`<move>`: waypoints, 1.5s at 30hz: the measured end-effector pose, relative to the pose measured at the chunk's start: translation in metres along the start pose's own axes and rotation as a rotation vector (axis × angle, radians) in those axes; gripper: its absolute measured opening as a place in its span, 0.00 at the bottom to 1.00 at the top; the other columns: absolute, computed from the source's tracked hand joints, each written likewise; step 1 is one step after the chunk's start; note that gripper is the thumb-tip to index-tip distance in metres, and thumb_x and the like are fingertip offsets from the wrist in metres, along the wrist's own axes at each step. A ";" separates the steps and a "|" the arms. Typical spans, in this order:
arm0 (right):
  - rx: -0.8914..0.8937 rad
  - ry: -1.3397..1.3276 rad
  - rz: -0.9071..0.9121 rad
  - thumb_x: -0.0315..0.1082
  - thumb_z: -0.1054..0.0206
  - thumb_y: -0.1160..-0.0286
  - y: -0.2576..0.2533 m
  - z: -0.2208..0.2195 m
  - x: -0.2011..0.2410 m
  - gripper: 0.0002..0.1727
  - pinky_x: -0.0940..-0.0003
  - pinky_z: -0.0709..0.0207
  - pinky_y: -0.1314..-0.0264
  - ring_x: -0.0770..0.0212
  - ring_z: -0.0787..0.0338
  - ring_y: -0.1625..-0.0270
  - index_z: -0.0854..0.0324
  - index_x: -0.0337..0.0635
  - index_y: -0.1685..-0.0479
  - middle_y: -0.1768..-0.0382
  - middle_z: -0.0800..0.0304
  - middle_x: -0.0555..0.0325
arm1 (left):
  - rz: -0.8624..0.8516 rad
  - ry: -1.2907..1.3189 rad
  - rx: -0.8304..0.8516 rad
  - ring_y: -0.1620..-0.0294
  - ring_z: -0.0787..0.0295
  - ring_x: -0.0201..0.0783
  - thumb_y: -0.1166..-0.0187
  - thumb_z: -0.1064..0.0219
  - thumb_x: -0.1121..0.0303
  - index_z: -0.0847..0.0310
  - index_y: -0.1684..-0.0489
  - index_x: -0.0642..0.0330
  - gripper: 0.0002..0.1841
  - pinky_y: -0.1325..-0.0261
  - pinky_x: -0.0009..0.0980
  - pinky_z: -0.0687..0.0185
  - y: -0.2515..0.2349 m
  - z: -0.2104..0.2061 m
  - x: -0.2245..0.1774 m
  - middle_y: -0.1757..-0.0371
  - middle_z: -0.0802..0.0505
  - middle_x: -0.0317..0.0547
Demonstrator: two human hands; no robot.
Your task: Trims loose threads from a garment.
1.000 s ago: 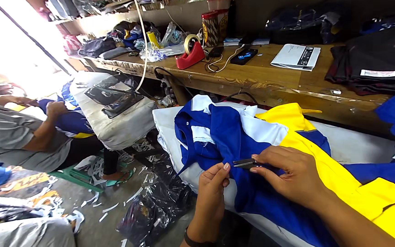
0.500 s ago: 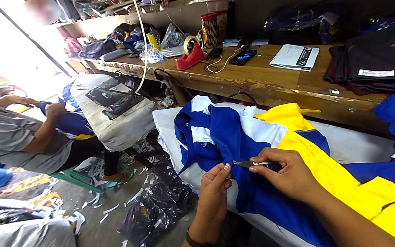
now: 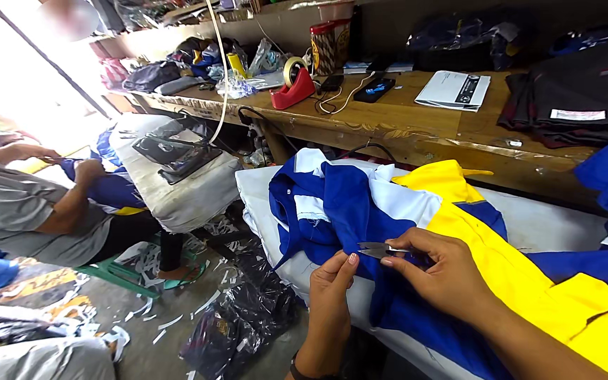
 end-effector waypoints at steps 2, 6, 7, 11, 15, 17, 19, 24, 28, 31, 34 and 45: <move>0.014 -0.052 -0.041 0.52 0.30 0.26 0.000 -0.001 -0.002 0.15 0.81 0.24 0.63 0.83 0.15 0.65 0.09 0.51 0.64 0.65 0.07 0.73 | -0.061 -0.040 0.021 0.59 0.11 0.23 0.20 0.35 0.78 0.06 0.66 0.63 0.10 0.55 0.19 0.17 0.001 -0.001 -0.002 0.59 0.04 0.39; 0.034 -0.357 -0.164 0.42 0.27 0.26 -0.004 0.001 -0.006 0.09 0.88 0.21 0.65 0.82 0.14 0.67 0.12 0.46 0.62 0.67 0.09 0.71 | -0.090 -0.061 0.042 0.57 0.10 0.23 0.20 0.36 0.78 0.06 0.64 0.64 0.10 0.52 0.20 0.16 0.001 -0.001 -0.002 0.57 0.04 0.40; 0.025 -0.400 -0.179 0.42 0.29 0.23 -0.005 0.002 -0.006 0.10 0.87 0.22 0.66 0.81 0.16 0.68 0.14 0.44 0.57 0.67 0.11 0.71 | -0.087 -0.057 0.047 0.58 0.11 0.24 0.20 0.37 0.78 0.06 0.63 0.65 0.10 0.53 0.20 0.16 0.001 -0.001 -0.002 0.58 0.04 0.40; 0.000 -0.263 -0.070 0.56 0.32 0.21 -0.004 0.001 -0.001 0.23 0.85 0.23 0.60 0.82 0.18 0.62 0.18 0.45 0.45 0.63 0.15 0.71 | -0.081 -0.066 0.070 0.60 0.11 0.23 0.19 0.38 0.79 0.08 0.62 0.66 0.10 0.55 0.20 0.16 0.000 -0.001 -0.003 0.60 0.05 0.40; -0.003 -0.188 0.146 0.47 0.27 0.23 0.001 -0.010 0.008 0.18 0.84 0.22 0.57 0.80 0.16 0.60 0.10 0.44 0.46 0.58 0.08 0.64 | -0.146 -0.170 0.139 0.56 0.11 0.23 0.20 0.38 0.79 0.09 0.66 0.66 0.10 0.52 0.20 0.16 0.001 -0.006 -0.005 0.57 0.05 0.40; 0.003 -0.180 0.186 0.40 0.30 0.23 0.002 -0.016 0.008 0.12 0.84 0.25 0.60 0.79 0.18 0.63 0.08 0.44 0.51 0.63 0.10 0.63 | -0.192 -0.259 0.188 0.54 0.11 0.23 0.20 0.38 0.79 0.09 0.66 0.66 0.10 0.50 0.20 0.16 0.003 -0.008 -0.006 0.57 0.05 0.39; 0.004 -0.271 0.126 0.34 0.31 0.25 0.002 -0.018 0.007 0.08 0.87 0.25 0.61 0.82 0.18 0.66 0.09 0.40 0.61 0.68 0.10 0.64 | -0.210 -0.331 0.227 0.53 0.12 0.24 0.22 0.38 0.78 0.11 0.68 0.66 0.09 0.46 0.22 0.16 0.003 -0.008 -0.005 0.58 0.07 0.39; 0.055 -0.382 -0.132 0.41 0.26 0.26 -0.004 -0.009 -0.005 0.09 0.88 0.24 0.64 0.84 0.18 0.68 0.13 0.45 0.60 0.70 0.13 0.73 | -0.147 -0.299 0.239 0.58 0.14 0.22 0.19 0.39 0.78 0.11 0.65 0.65 0.09 0.55 0.19 0.18 0.002 -0.006 -0.004 0.58 0.07 0.37; 0.169 -0.113 -0.056 0.63 0.27 0.33 -0.007 0.004 -0.007 0.26 0.80 0.22 0.59 0.82 0.17 0.61 0.12 0.55 0.46 0.61 0.12 0.77 | -0.087 -0.230 0.199 0.60 0.13 0.23 0.16 0.40 0.77 0.11 0.62 0.64 0.10 0.54 0.21 0.17 -0.003 0.003 -0.008 0.62 0.07 0.36; 0.139 -0.012 0.033 0.60 0.28 0.31 -0.009 0.010 -0.006 0.21 0.73 0.19 0.56 0.81 0.14 0.59 0.07 0.55 0.53 0.60 0.09 0.77 | -0.083 -0.222 0.188 0.59 0.12 0.23 0.16 0.40 0.78 0.11 0.61 0.64 0.10 0.53 0.21 0.17 -0.003 0.006 -0.010 0.62 0.07 0.36; 0.099 0.028 0.085 0.58 0.29 0.29 -0.009 0.013 -0.004 0.20 0.70 0.20 0.56 0.79 0.13 0.59 0.05 0.55 0.54 0.59 0.07 0.76 | -0.105 -0.234 0.206 0.59 0.13 0.23 0.16 0.40 0.78 0.11 0.62 0.64 0.10 0.53 0.21 0.17 -0.003 0.005 -0.011 0.61 0.07 0.36; 0.063 -0.016 0.082 0.55 0.30 0.25 -0.006 0.010 -0.003 0.17 0.75 0.22 0.59 0.80 0.14 0.62 0.06 0.53 0.59 0.63 0.07 0.75 | -0.163 -0.310 0.244 0.59 0.14 0.21 0.17 0.40 0.78 0.11 0.62 0.64 0.09 0.55 0.18 0.18 -0.001 0.002 -0.014 0.58 0.07 0.35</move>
Point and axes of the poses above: each hand's wrist, its own y-axis away from the middle knuckle, its own z-axis out of the back of the hand, x = y × z, the point moved 6 cm from there along -y, towards the middle knuckle
